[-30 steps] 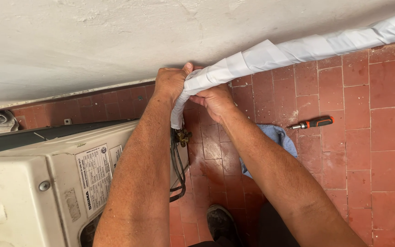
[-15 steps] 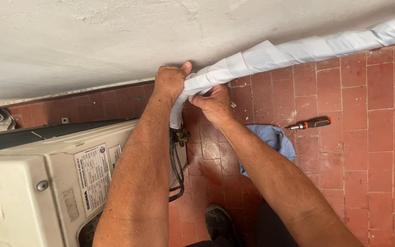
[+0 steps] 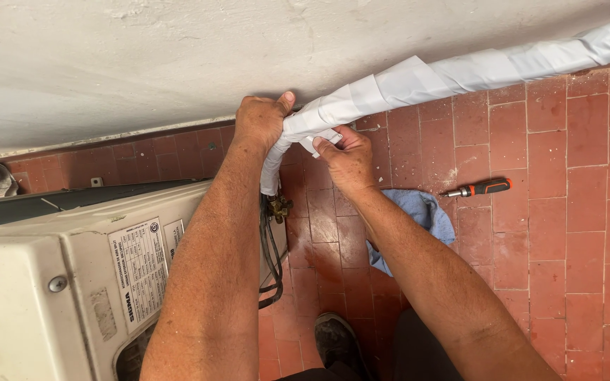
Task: Wrapping insulation tape around the copper pipes of an outdoor air conditioning unit
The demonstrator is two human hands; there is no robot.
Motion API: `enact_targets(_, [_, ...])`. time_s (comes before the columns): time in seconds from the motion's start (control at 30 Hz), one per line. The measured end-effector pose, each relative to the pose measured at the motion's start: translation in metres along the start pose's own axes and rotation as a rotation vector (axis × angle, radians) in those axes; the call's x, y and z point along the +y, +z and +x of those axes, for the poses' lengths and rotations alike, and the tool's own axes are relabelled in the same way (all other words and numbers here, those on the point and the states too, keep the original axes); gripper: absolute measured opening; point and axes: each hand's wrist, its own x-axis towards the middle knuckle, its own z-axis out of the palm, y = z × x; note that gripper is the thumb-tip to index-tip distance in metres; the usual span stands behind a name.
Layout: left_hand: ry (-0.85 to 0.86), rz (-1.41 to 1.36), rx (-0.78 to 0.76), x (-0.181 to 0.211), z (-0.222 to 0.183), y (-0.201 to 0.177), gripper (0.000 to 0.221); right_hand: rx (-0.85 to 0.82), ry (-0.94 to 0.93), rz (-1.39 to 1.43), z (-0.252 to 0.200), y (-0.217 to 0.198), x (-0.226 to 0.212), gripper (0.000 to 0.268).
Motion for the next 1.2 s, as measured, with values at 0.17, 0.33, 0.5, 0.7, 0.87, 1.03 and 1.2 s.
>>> enact_targets(0.17, [-0.021,0.002,0.126,0.002,-0.01,-0.002,0.033,0.061,-0.027,-0.142,-0.017,-0.013,0.008,0.014])
enact_targets(0.33, [-0.099,-0.046,0.314,0.017,-0.055,-0.008,0.031,0.065,0.002,-0.109,-0.047,0.009,-0.011,0.016])
enact_targets(0.5, [-0.164,-0.242,0.487,0.022,-0.107,0.002,0.024,0.076,-0.005,-0.056,-0.048,0.033,-0.017,0.016])
enact_targets(0.7, [-0.528,-0.721,0.408,0.012,-0.136,0.024,0.057,0.077,0.153,0.036,-0.047,0.046,-0.028,0.023])
enact_targets(0.87, [-0.526,-1.408,0.357,0.036,-0.162,0.001,0.042,0.027,0.161,-0.009,-0.048,0.041,-0.035,0.031])
enact_targets(1.03, [-0.562,-1.473,0.396,0.001,-0.115,0.049,0.027,-0.043,0.109,-0.125,-0.061,0.039,-0.05,0.026])
enact_targets(1.2, [-0.6,-1.582,0.385,0.0,-0.121,0.046,0.019,-0.087,-0.004,-0.325,-0.071,0.04,-0.086,0.02])
